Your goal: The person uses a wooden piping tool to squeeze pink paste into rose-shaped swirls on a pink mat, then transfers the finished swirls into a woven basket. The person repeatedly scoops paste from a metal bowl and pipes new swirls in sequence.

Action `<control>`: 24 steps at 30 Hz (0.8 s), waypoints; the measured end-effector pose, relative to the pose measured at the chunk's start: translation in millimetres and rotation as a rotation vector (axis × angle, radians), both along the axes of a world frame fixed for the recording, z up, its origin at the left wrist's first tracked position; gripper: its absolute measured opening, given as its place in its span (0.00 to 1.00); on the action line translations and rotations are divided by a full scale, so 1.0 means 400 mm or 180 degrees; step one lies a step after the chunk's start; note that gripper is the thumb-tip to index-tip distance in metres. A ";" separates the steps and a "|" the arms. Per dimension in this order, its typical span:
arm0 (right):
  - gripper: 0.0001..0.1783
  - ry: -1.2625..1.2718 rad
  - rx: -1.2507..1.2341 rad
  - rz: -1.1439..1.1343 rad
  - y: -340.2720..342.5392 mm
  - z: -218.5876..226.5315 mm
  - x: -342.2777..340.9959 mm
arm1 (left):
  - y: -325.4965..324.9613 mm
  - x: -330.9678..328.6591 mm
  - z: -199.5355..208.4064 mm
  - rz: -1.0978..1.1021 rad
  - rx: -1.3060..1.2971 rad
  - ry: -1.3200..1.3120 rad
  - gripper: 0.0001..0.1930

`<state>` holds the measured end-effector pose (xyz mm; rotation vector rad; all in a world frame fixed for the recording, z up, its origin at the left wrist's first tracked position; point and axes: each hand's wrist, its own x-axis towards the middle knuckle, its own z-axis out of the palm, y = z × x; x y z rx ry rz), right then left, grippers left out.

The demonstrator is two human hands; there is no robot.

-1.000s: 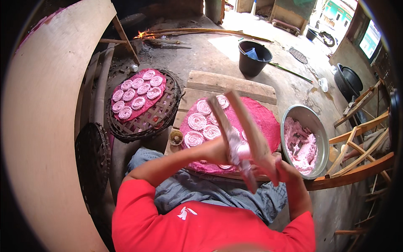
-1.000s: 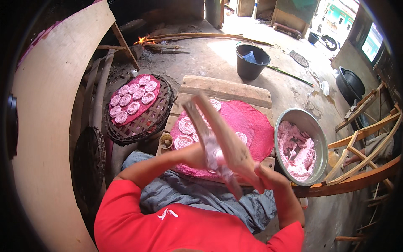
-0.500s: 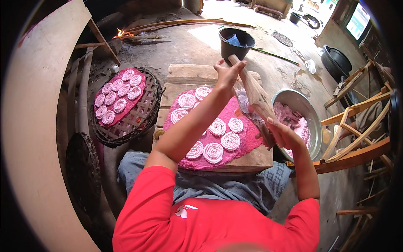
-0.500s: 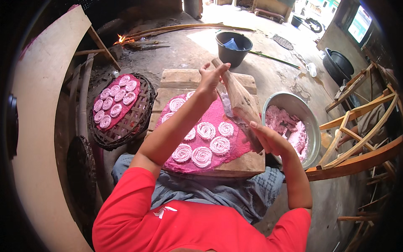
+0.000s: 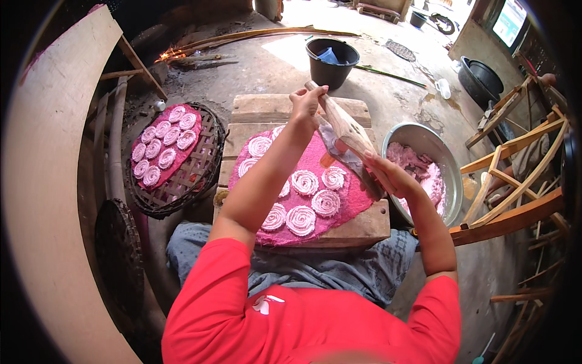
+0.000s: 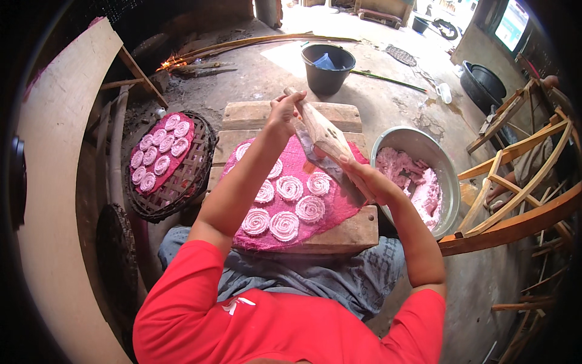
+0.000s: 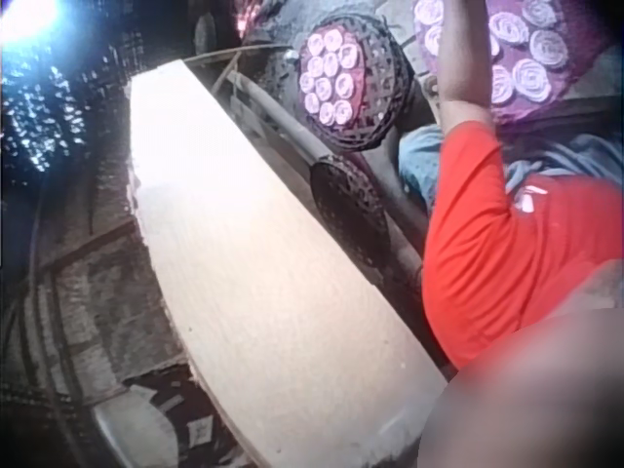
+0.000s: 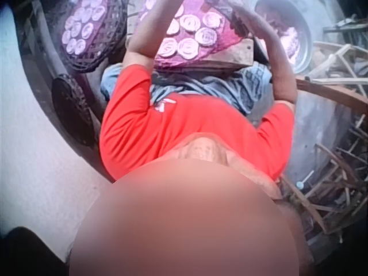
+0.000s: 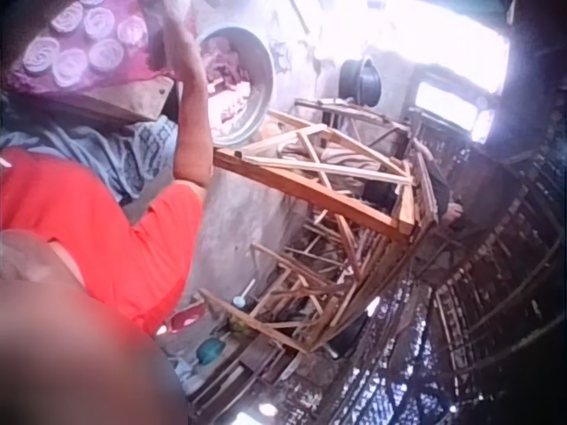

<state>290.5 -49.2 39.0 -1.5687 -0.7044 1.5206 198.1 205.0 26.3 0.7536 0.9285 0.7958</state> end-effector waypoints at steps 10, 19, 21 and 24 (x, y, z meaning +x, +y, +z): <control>0.39 -0.0280 -0.0184 0.0159 -0.155 0.044 -0.010 | -0.159 -0.004 -0.059 -0.0136 -0.0376 -0.0716 0.22; 0.37 0.2538 0.1094 -0.0517 -0.094 -0.228 -0.031 | -0.086 -0.016 -0.111 -0.0282 -0.0442 -0.1291 0.10; 0.35 0.3055 0.1180 -0.0409 -0.064 -0.259 -0.044 | -0.074 -0.028 -0.120 -0.0393 -0.0458 -0.1405 0.11; 0.30 0.2053 0.1040 -0.0850 -0.047 -0.272 -0.066 | -0.072 -0.045 -0.123 -0.0645 -0.0450 -0.1577 0.13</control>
